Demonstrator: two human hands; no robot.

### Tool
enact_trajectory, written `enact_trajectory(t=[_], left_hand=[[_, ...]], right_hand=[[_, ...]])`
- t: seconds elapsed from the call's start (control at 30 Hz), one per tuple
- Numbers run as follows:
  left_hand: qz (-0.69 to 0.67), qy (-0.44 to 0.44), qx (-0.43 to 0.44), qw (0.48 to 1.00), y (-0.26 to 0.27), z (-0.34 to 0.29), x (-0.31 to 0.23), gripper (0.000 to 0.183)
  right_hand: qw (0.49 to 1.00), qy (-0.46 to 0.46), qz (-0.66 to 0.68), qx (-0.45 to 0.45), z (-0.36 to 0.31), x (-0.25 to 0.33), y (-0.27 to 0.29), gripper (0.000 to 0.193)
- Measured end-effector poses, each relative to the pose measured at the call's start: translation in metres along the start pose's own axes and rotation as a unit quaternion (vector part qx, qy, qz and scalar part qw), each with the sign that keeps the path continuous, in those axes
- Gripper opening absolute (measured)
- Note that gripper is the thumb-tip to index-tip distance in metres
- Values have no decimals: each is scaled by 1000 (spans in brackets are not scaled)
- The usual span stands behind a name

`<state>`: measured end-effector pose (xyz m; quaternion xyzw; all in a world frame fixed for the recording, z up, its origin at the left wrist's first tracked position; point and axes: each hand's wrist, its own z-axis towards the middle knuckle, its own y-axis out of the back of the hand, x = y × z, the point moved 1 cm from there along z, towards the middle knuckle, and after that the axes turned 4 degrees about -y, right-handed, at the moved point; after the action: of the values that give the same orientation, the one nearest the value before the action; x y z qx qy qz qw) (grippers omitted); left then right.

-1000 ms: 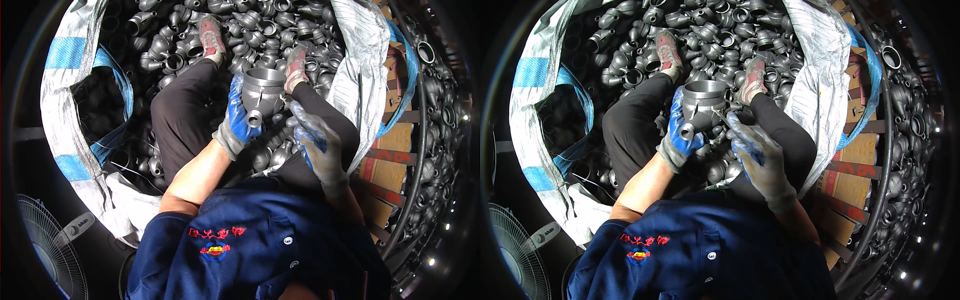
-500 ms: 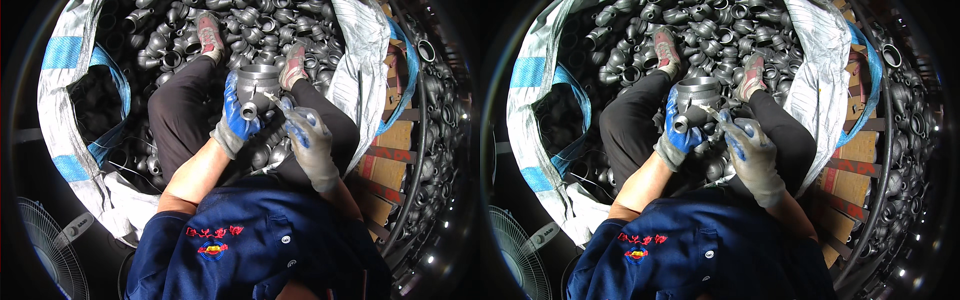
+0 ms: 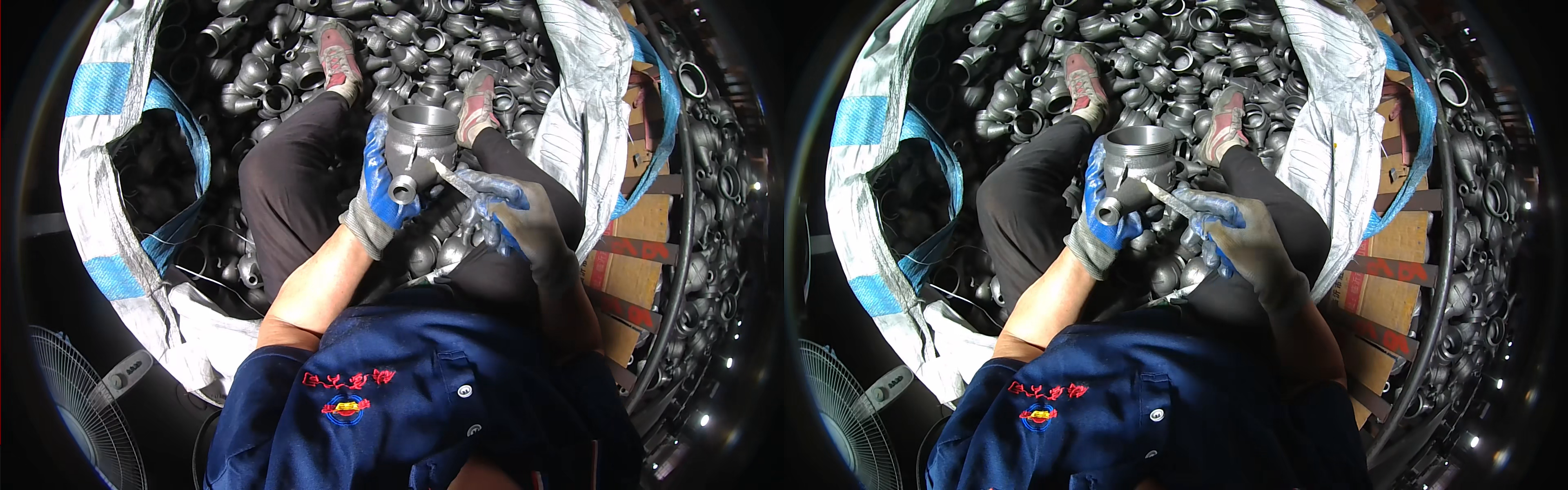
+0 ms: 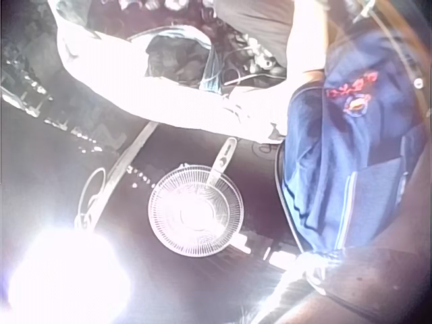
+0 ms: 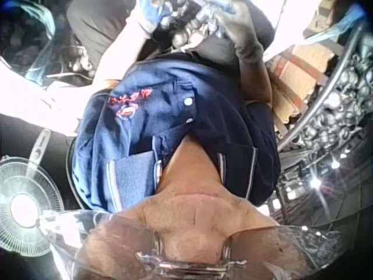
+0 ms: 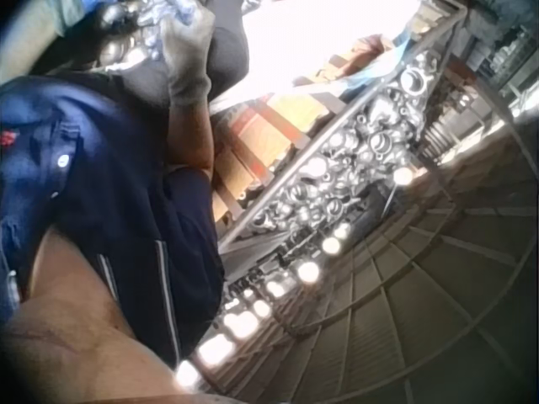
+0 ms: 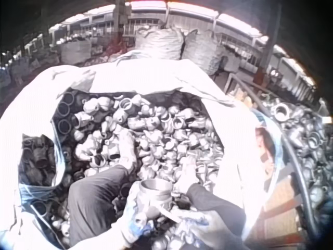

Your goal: Manually scraping and cleaning the surfaces of metal elbow pipes using a small tool while sitting in a bulk storage bag.

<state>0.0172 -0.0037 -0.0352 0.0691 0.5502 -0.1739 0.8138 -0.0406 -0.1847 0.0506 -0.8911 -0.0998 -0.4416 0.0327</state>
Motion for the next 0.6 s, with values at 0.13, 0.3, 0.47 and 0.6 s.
enact_trajectory(t=[0.13,0.3,0.47,0.6], left_hand=[[-438,233,-107,862,0,3,0,48],[-294,179,-25,939,4,3,-11,52],[-310,167,-50,935,-2,2,-19,52],[-397,230,-71,886,1,1,-18,52]], right_hand=[[982,160,-64,-70,1,-13,-5,35],[872,373,-267,-168,-3,-12,-5,35],[846,393,-296,-207,-3,-8,-15,35],[795,409,-375,-246,-5,-6,-20,37]])
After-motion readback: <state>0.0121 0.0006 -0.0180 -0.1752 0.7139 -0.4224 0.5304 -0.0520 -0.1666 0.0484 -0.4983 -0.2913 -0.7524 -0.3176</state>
